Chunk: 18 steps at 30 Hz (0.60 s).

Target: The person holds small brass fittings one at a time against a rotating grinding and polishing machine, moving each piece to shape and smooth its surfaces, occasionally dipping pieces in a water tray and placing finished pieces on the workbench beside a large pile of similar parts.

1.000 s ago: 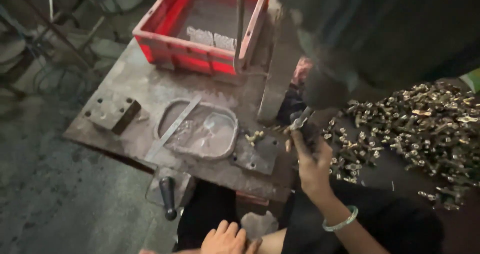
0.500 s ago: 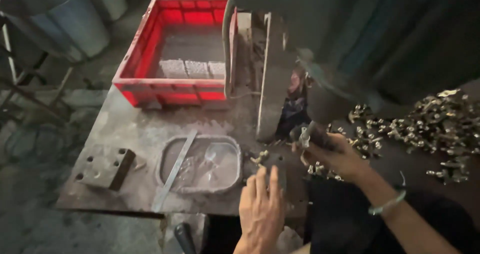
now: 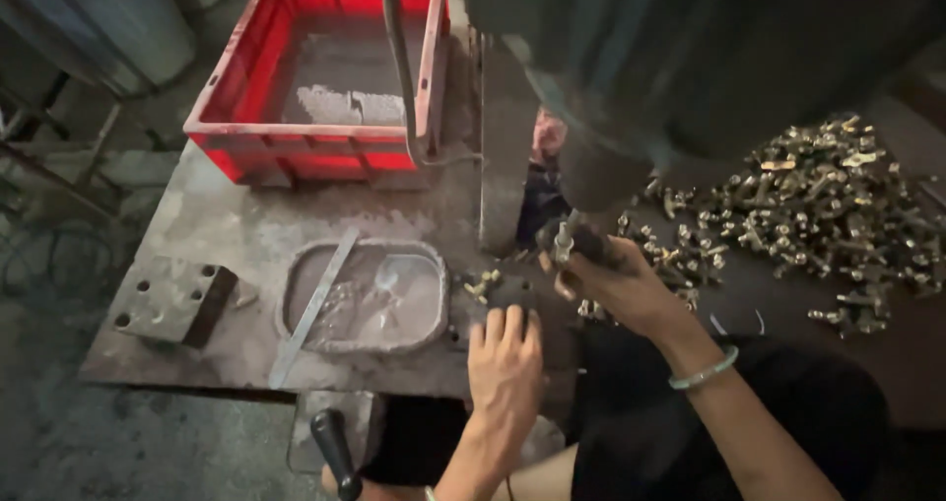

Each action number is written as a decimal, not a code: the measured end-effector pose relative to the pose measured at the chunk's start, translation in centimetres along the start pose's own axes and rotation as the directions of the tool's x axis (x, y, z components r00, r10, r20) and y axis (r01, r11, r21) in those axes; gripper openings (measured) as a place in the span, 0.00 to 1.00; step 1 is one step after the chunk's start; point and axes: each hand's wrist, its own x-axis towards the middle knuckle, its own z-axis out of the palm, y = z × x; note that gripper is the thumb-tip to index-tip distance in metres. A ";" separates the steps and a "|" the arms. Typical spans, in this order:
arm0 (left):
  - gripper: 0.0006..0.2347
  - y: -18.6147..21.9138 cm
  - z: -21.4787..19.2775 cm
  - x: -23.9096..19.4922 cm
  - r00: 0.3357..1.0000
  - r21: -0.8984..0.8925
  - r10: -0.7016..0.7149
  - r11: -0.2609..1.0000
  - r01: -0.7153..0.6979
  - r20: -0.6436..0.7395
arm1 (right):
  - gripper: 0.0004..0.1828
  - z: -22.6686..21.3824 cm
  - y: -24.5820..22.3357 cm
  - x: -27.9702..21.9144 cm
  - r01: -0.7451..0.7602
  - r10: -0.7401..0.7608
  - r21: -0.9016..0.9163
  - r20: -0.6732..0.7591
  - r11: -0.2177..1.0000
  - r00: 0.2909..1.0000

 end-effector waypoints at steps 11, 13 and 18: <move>0.05 -3.0 1.9 2.6 0.995 0.214 0.014 0.977 0.008 -0.101 | 0.13 0.8 0.3 -0.2 0.018 -0.017 0.065 -0.019 0.998 1.000; 0.09 -2.7 1.2 3.1 1.000 0.148 -0.013 0.989 0.012 0.007 | 0.17 1.2 -0.1 -0.1 0.029 -0.027 0.057 -0.032 0.998 0.999; 0.15 -2.0 -0.6 3.5 0.970 0.247 -0.067 0.961 0.125 -0.233 | 0.17 1.7 0.1 -0.1 0.049 -0.046 0.105 -0.031 0.993 0.998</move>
